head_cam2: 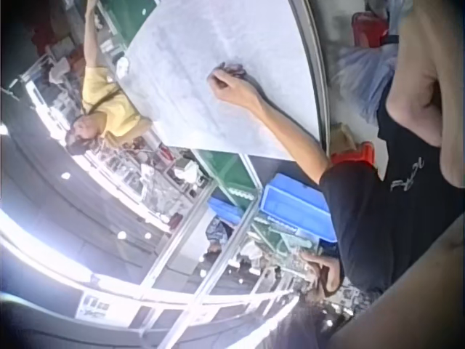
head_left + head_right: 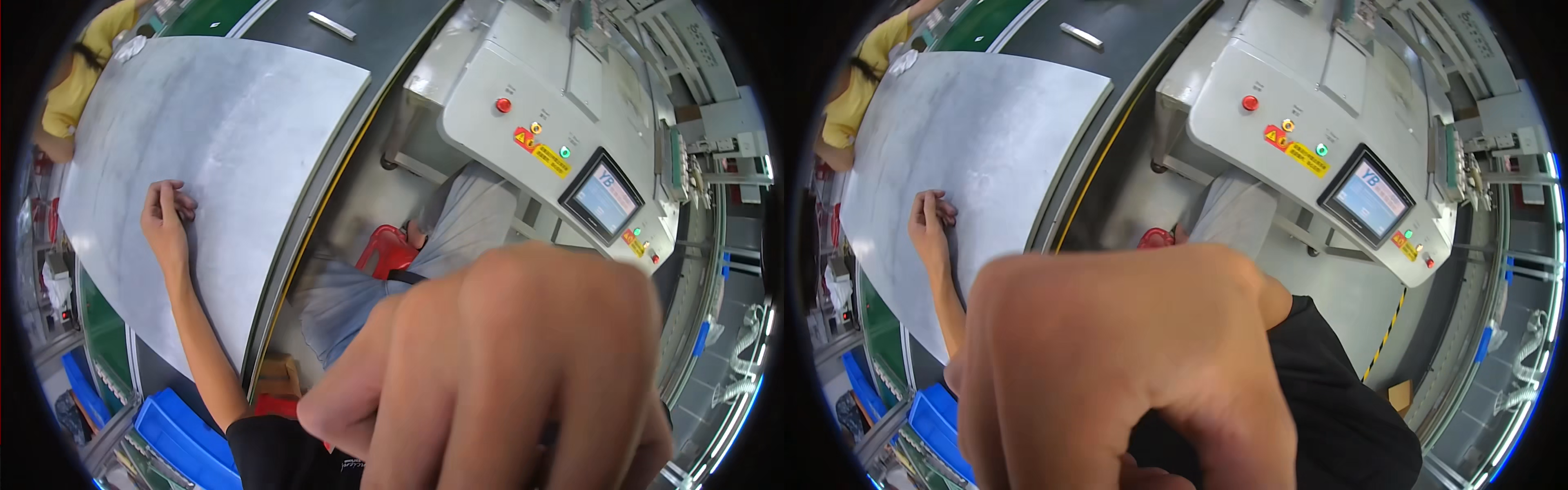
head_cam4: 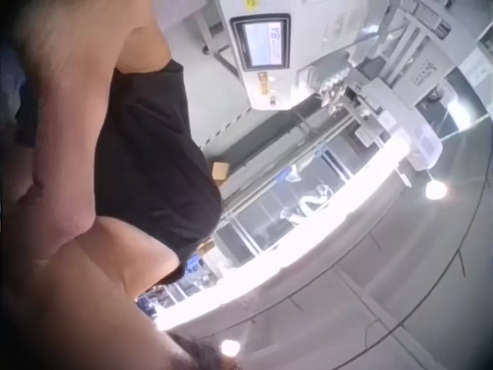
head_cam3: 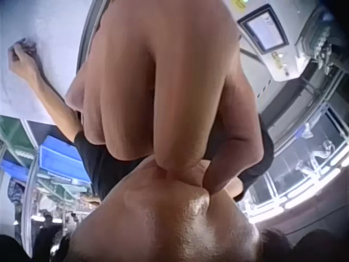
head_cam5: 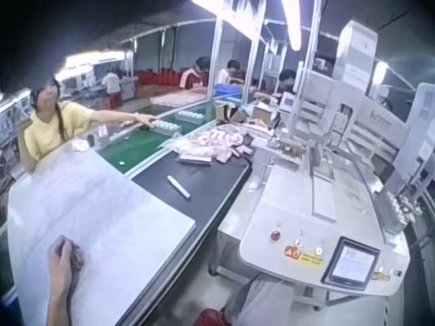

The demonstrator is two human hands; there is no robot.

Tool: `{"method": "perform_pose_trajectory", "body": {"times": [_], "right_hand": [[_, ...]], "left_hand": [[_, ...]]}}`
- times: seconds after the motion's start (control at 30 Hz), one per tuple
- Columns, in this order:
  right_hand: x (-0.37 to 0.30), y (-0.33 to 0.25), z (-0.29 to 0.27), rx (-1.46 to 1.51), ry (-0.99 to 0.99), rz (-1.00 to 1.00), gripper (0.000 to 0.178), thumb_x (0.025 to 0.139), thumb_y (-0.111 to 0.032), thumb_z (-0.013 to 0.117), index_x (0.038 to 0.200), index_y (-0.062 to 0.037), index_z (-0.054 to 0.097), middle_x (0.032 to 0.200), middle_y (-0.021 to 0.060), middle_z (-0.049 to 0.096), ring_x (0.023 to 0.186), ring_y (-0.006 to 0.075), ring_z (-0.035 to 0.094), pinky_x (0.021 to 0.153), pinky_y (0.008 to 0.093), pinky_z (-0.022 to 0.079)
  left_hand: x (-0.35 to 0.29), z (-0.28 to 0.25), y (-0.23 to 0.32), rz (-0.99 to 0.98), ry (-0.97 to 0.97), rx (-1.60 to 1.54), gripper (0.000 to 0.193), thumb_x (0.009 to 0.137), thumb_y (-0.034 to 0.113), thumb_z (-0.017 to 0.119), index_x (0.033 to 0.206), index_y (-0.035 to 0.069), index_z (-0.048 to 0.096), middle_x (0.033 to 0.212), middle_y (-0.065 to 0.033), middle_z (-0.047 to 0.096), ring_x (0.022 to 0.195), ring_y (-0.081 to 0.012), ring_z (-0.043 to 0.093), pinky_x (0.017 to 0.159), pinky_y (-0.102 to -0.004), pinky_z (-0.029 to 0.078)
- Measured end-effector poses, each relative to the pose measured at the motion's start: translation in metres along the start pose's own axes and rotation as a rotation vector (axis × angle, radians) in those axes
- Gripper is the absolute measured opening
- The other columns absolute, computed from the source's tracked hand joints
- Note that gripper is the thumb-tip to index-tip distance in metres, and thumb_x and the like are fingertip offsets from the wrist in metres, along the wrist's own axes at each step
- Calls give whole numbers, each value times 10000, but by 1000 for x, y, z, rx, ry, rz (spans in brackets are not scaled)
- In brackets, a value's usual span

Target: Placing trays of electronic components into a processing machine and removing them on an assembly line.

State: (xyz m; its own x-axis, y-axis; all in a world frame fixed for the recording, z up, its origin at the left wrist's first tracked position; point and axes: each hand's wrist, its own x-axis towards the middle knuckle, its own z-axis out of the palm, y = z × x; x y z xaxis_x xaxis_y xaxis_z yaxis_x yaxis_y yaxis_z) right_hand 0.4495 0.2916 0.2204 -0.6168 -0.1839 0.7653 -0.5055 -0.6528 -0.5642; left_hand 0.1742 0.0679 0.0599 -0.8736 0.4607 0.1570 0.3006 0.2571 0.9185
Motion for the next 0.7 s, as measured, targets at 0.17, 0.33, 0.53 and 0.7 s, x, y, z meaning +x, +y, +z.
{"method": "perform_pose_trajectory", "body": {"times": [0.17, 0.33, 0.53, 0.7], "right_hand": [[9, 18, -7, 38, -50, 12, 268, 707, -103, 670, 509, -70, 493, 536, 36, 532, 441, 176, 472, 424, 303, 311], [19, 33, -15, 67, -105, 35, 280, 732, -112, 667, 511, -69, 500, 539, 41, 541, 438, 171, 476, 428, 297, 318], [27, 50, -32, 120, -182, 36, 297, 762, -124, 664, 515, -67, 509, 543, 46, 551, 436, 165, 481, 432, 289, 327], [36, 81, -57, -215, 268, 547, 269, 877, -14, 585, 612, -4, 629, 614, 45, 646, 591, 124, 598, 618, 294, 475]], "left_hand": [[-1, 3, 4, -21, 18, 15, 280, 1048, 210, 491, 936, 2, 641, 679, -24, 580, 616, -79, 497, 603, -226, 397], [5, 11, 11, -4, -4, 7, 285, 1046, 219, 497, 923, 6, 641, 676, -22, 581, 614, -77, 496, 600, -225, 396], [8, 5, 4, -14, 15, 14, 272, 1046, 215, 500, 938, 9, 640, 677, -25, 594, 610, -67, 505, 585, -218, 398], [-4, -11, 10, -52, 78, 59, 264, 1046, 209, 499, 922, 16, 629, 668, -19, 594, 572, -62, 500, 541, -216, 387]]}}
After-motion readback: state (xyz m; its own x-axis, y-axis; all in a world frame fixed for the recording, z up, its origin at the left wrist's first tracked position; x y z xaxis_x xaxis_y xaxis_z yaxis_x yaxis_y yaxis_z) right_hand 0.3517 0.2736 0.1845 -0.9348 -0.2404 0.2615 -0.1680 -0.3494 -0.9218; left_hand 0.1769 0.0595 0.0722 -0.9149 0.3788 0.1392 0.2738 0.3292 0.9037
